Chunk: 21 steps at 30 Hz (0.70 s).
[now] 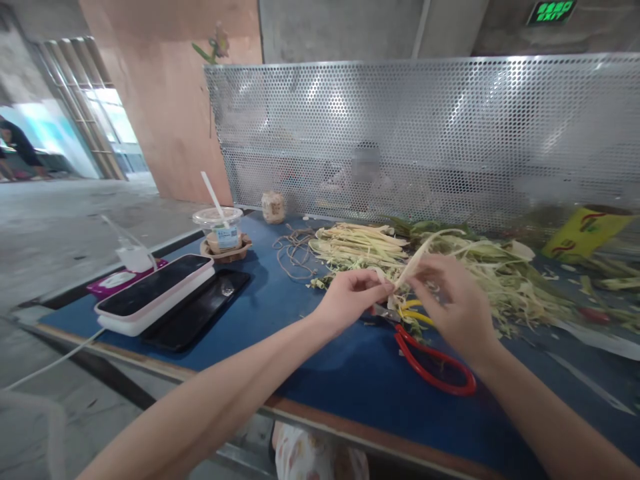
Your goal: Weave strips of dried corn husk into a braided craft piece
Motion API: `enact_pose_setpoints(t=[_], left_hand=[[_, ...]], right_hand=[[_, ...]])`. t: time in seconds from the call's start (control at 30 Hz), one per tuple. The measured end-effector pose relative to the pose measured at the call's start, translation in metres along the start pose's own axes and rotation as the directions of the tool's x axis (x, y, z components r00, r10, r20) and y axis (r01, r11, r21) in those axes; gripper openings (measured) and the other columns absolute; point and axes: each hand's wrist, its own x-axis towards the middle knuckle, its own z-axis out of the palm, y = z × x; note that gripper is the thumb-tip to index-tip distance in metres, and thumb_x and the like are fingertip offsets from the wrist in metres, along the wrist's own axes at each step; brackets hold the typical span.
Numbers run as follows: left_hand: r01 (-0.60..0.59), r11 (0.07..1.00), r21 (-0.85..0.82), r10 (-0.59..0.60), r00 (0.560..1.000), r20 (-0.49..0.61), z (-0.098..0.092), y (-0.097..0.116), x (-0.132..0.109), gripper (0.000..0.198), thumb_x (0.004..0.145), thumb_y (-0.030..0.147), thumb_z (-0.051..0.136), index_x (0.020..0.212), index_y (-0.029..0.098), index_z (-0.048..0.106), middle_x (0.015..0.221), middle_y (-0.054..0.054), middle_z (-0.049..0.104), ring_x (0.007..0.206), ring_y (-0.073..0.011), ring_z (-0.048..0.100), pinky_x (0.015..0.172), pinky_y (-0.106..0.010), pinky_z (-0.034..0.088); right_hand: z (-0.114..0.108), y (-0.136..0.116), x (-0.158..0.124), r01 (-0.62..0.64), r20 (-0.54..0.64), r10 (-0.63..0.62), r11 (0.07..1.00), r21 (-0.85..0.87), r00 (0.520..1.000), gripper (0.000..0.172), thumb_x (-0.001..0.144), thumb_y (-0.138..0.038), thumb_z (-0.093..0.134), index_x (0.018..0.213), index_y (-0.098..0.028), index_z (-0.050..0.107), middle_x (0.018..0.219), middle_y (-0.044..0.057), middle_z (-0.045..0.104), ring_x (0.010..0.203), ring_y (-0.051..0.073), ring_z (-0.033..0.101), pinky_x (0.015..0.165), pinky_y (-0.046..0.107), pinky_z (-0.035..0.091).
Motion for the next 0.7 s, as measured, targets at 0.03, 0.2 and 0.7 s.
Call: enact_pose_setpoints(t=[0.03,0.2,0.7], left_hand=[[0.002,1.000,0.012,-0.002,1.000,-0.010,0.000,0.000,0.000,0.024,0.066,0.036,0.064,0.065,0.013,0.060,0.055,0.004,0.046,0.045,-0.0039,0.040,0.045,-0.018,0.038],[0.029,1.000,0.000,-0.029,0.999,0.017,0.000,0.000,0.001,0.027,0.066,0.038,0.063,0.062,0.012,0.056,0.054,0.004,0.044,0.044,-0.0032,0.039,0.046,-0.018,0.035],[-0.001,0.995,0.095,-0.004,0.999,0.051,-0.001,-0.001,-0.001,0.032,0.062,0.042,0.065,0.058,0.013,0.052,0.045,0.006,0.040,0.041,-0.0040,0.035,0.042,-0.019,0.025]], right_hand=[[-0.001,-0.001,0.000,0.008,-0.023,-0.008,1.000,0.003,1.000,0.021,0.078,-0.021,0.055,0.098,-0.020,0.050,0.096,0.008,0.057,0.074,0.017,0.060,0.071,0.034,0.051],[-0.003,-0.007,0.002,0.175,-0.050,-0.187,0.968,-0.179,0.981,0.012,0.077,-0.017,0.056,0.088,-0.021,0.052,0.080,0.004,0.059,0.068,0.015,0.058,0.070,0.032,0.049],[-0.003,0.003,-0.002,0.450,0.118,-0.435,0.868,-0.211,0.893,0.028,0.078,-0.014,0.052,0.105,-0.021,0.046,0.089,0.008,0.061,0.086,0.021,0.059,0.073,0.035,0.049]])
